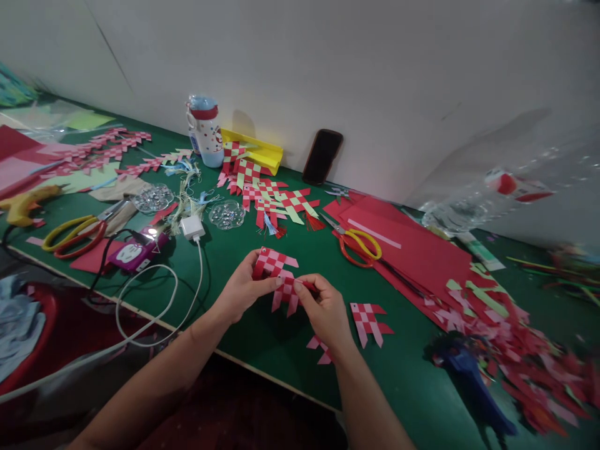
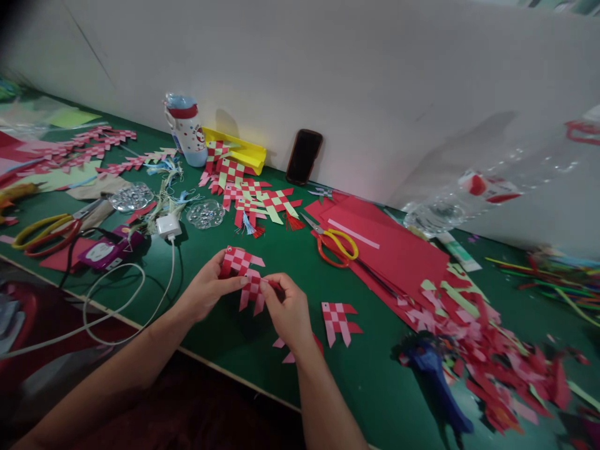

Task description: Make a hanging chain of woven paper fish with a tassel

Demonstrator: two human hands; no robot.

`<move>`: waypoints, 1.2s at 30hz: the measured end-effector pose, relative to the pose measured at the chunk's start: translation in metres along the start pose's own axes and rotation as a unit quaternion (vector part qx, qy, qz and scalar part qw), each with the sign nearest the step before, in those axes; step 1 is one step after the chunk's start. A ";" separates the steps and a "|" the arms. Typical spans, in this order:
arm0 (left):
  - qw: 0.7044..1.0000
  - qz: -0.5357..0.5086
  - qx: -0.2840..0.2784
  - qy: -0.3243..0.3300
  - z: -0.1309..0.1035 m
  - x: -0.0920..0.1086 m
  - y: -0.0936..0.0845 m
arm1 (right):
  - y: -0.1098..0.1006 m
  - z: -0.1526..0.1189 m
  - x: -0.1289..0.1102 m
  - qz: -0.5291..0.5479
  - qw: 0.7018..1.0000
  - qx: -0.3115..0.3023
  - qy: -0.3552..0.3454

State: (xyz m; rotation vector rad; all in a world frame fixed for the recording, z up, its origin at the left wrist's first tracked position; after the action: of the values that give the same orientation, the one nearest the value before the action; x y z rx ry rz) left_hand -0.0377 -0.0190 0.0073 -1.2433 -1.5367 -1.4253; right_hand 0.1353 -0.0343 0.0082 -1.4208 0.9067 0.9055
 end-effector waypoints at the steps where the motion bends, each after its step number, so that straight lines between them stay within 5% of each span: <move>1: 1.000 0.004 -0.001 0.001 0.000 0.000 0.000 | 0.000 0.000 0.000 -0.001 1.000 0.001 -0.002; 12: 0.989 0.142 -0.016 0.022 -0.001 -0.003 -0.004 | -0.003 0.002 -0.001 0.072 0.995 -0.059 0.044; 23: 0.962 0.253 -0.095 0.030 -0.004 0.007 -0.001 | 0.000 0.002 0.004 0.104 0.987 -0.091 0.077; 36: 0.986 0.145 -0.082 0.007 0.000 0.003 -0.003 | 0.002 0.002 0.005 0.120 0.984 -0.108 0.076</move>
State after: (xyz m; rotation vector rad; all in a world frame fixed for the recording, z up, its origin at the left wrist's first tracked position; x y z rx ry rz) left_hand -0.0416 -0.0186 0.0089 -1.4848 -1.1896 -1.3837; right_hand 0.1353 -0.0324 0.0027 -1.6058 1.1409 1.1133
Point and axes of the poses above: each hand's wrist, its own z-axis towards the middle knuckle, its own y-axis out of the palm, x = y × z, the point moved 2 cm from there along z, towards the middle knuckle, and after that the axes turned 4 degrees about y, right-handed, at the moved point
